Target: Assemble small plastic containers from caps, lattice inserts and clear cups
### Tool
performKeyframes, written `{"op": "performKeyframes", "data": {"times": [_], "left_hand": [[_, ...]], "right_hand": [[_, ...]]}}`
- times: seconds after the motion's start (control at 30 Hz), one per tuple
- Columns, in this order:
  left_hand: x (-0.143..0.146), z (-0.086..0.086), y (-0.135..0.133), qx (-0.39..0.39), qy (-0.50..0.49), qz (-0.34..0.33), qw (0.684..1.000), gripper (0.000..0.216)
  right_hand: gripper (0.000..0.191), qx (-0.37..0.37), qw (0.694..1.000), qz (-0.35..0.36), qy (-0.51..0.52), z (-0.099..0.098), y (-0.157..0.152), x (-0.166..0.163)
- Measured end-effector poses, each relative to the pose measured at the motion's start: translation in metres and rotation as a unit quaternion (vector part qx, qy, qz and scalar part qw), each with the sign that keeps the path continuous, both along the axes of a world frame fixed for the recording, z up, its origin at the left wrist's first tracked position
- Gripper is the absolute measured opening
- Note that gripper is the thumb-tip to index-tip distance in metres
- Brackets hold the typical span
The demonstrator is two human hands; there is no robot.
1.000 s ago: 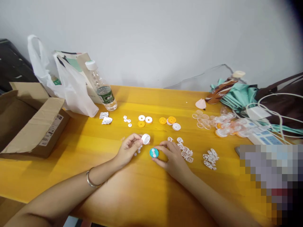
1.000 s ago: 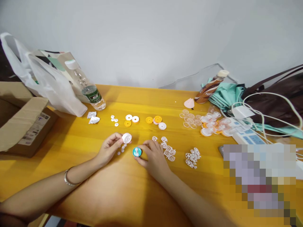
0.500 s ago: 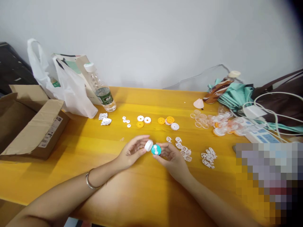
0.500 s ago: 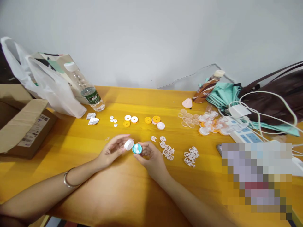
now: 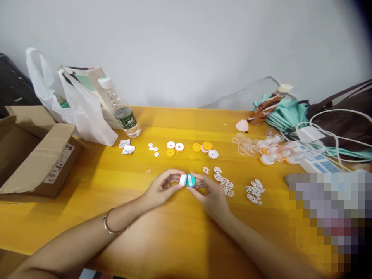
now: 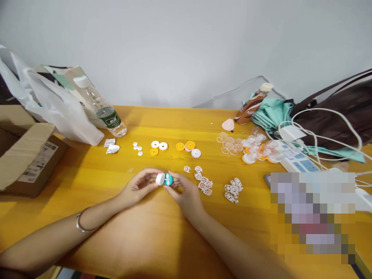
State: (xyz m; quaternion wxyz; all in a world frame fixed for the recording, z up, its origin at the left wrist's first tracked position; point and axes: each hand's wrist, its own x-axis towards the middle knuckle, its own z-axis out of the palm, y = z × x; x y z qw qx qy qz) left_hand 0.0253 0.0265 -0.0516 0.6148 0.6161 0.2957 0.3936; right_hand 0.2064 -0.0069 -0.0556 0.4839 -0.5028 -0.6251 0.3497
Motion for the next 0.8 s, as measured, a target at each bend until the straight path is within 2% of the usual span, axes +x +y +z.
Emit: {"op": "performKeyframes", "data": {"times": [0.4, 0.67, 0.8], "left_hand": [[-0.0015, -0.0045, -0.0025, 0.037, 0.055, 0.014, 0.998, 0.035], [-0.0041, 0.0027, -0.0074, 0.205, 0.161, 0.048, 0.964, 0.036], [-0.0055, 0.0038, -0.0087, 0.257, 0.186, 0.050, 0.947, 0.038]], "right_hand": [[0.030, 0.019, 0.999, -0.001, -0.042, 0.0020, -0.0031, -0.0006], [0.032, 0.008, 0.999, 0.023, -0.027, 0.0010, -0.0041, -0.0007], [0.034, -0.012, 0.999, 0.033, -0.017, -0.0012, -0.0040, 0.0000]]}}
